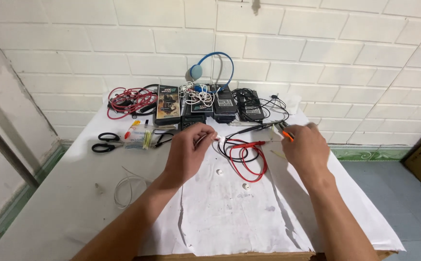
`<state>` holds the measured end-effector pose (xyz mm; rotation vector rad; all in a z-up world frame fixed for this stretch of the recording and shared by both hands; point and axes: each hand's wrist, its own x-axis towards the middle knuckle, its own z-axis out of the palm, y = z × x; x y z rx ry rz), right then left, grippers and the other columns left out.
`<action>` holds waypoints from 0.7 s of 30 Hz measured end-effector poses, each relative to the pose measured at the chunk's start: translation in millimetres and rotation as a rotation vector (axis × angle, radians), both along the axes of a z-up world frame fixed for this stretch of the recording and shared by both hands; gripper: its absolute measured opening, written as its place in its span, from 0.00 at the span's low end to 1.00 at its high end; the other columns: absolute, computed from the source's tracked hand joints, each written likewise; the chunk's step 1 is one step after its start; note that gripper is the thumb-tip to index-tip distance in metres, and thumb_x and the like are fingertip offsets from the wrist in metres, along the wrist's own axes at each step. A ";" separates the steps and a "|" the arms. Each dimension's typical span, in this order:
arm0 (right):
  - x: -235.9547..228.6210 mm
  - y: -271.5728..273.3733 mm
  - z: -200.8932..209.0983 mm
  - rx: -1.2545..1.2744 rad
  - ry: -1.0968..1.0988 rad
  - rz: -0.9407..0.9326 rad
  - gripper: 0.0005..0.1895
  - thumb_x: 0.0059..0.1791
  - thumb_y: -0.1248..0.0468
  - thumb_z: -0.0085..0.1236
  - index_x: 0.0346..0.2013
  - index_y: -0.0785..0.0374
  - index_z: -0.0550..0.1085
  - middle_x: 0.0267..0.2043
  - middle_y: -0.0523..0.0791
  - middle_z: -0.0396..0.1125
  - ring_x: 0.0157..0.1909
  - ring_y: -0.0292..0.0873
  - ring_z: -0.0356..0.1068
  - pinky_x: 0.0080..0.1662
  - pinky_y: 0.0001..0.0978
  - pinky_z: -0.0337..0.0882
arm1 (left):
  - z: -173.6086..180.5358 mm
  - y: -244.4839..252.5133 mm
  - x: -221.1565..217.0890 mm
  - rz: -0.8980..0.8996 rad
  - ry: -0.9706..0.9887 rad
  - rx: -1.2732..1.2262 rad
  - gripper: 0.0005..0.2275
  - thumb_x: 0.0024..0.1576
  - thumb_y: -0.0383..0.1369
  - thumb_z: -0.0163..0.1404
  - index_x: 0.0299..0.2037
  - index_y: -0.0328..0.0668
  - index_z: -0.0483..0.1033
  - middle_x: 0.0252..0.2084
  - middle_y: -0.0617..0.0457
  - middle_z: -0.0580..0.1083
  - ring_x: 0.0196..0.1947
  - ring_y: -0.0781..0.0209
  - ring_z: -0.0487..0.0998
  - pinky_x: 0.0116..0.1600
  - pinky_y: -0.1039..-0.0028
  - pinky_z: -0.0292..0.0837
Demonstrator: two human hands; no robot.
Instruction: The person sits at a workbench and connects wires to small white plastic components, twisting and seating the wire ends by hand. They then touch multimeter probe tips to the components to test the connections and continue handling the wired parts.
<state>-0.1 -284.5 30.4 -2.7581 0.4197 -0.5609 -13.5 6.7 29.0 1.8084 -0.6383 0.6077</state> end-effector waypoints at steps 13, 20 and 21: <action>10.8 39.8 -15.2 -0.348 -0.059 0.442 0.10 0.48 0.60 0.59 0.42 0.44 0.82 0.44 0.44 0.64 0.53 0.49 0.68 0.49 0.43 0.75 | -5.5 2.3 -1.3 0.033 0.058 -0.100 0.05 0.63 0.29 0.52 0.39 0.38 0.80 0.25 0.45 0.78 0.21 0.63 0.71 0.27 0.75 0.68; 20.9 37.1 -22.9 -0.456 -0.422 0.506 0.08 0.45 0.58 0.62 0.38 0.48 0.75 0.42 0.42 0.63 0.44 0.48 0.71 0.42 0.42 0.73 | -9.5 3.7 0.9 0.024 0.064 -0.174 0.05 0.63 0.30 0.53 0.40 0.38 0.80 0.26 0.45 0.78 0.22 0.64 0.71 0.28 0.74 0.69; 16.0 39.8 -17.9 -0.429 -0.559 0.515 0.09 0.45 0.60 0.61 0.40 0.49 0.73 0.42 0.43 0.63 0.41 0.50 0.72 0.40 0.45 0.74 | -11.8 4.5 3.7 0.019 0.070 -0.189 0.05 0.63 0.31 0.53 0.40 0.38 0.80 0.26 0.46 0.78 0.23 0.64 0.70 0.28 0.75 0.69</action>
